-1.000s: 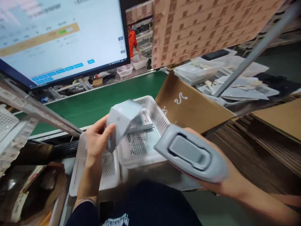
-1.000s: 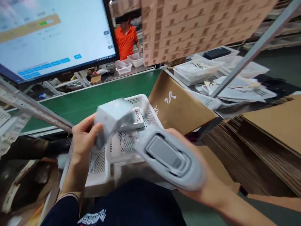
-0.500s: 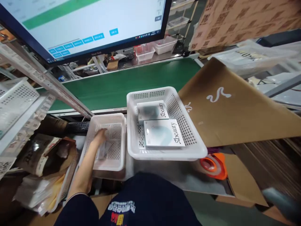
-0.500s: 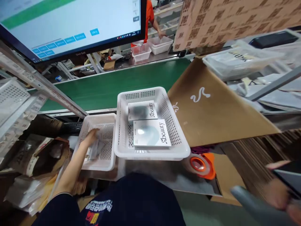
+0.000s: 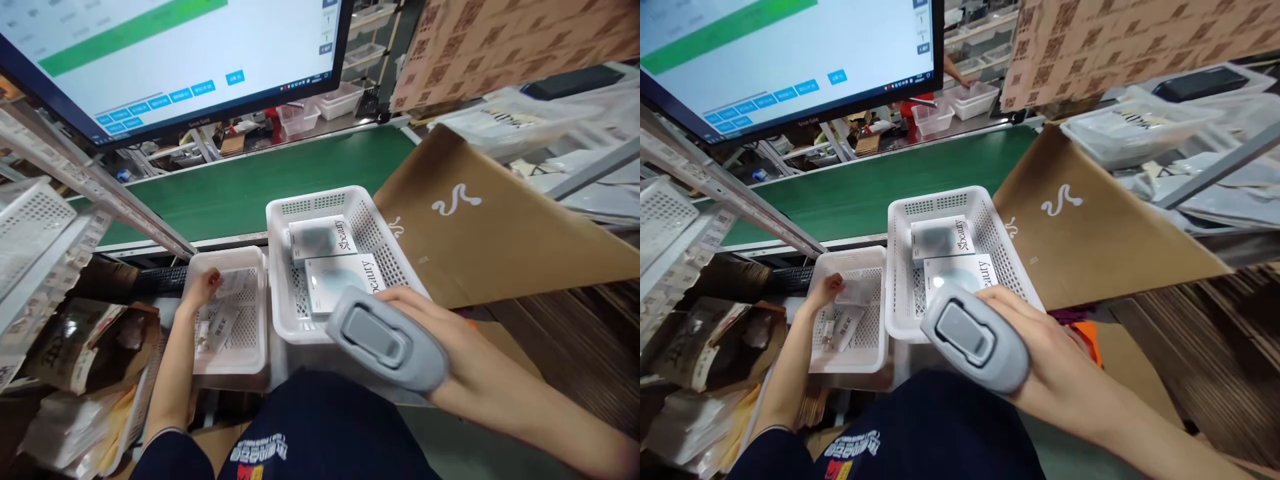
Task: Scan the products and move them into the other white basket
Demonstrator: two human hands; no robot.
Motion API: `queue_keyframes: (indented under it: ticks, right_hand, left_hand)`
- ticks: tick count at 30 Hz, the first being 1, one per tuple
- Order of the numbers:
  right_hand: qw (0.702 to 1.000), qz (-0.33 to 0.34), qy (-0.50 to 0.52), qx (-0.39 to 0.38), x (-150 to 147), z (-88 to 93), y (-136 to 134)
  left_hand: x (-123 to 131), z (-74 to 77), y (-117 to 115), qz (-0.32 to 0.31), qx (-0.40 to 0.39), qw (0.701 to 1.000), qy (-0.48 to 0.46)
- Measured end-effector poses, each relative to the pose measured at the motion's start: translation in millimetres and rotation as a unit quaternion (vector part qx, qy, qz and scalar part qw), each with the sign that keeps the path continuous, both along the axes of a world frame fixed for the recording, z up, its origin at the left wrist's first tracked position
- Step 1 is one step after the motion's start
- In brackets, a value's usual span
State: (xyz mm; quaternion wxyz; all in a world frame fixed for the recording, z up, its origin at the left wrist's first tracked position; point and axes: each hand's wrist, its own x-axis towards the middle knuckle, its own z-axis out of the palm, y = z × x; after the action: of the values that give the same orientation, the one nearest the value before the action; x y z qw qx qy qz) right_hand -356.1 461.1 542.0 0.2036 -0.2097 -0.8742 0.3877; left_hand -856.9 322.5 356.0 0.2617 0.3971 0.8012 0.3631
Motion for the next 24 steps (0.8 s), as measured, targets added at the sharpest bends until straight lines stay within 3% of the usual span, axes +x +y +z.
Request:
queue_keyframes:
  ticks: [3,7,9,11,14,18,21,23,24]
  right_hand:
    - [0.994,0.037,-0.055,0.081,-27.1,-2.6,-5.1]
    - [0.978,0.033,-0.151,0.143,-54.3,1.8,-5.4]
    - [0.975,0.010,-0.180,0.128,-60.8,8.4,-0.2]
    - [0.979,-0.021,-0.176,0.105,-61.7,13.9,6.9]
    - [0.983,-0.056,-0.155,0.075,-55.2,13.8,16.2]
    - [0.985,-0.083,-0.141,0.055,-37.8,0.5,20.7]
    - [0.987,-0.095,-0.127,0.032,-19.8,-9.6,23.0]
    - [0.987,-0.107,-0.115,0.016,-6.4,-13.4,26.2]
    - [0.987,-0.113,-0.111,0.007,-0.1,-14.0,28.1]
  left_hand:
    - [15.6,48.0,22.2,0.014,0.111,0.992,0.052]
    - [60.4,112.2,49.2,0.040,0.291,0.954,0.067]
    - [86.1,134.6,58.3,0.049,0.339,0.938,0.049]
    - [108.1,146.6,64.3,0.057,0.370,0.927,0.036]
    - [133.4,146.0,67.7,0.077,0.388,0.918,0.022]
    - [172.1,121.2,53.6,0.163,0.378,0.911,0.024]
    - [199.6,94.8,27.2,0.106,0.265,0.956,-0.070]
    - [198.4,75.1,8.1,0.069,0.204,0.970,-0.110]
    - [188.6,64.0,-0.4,0.091,0.200,0.970,-0.100]
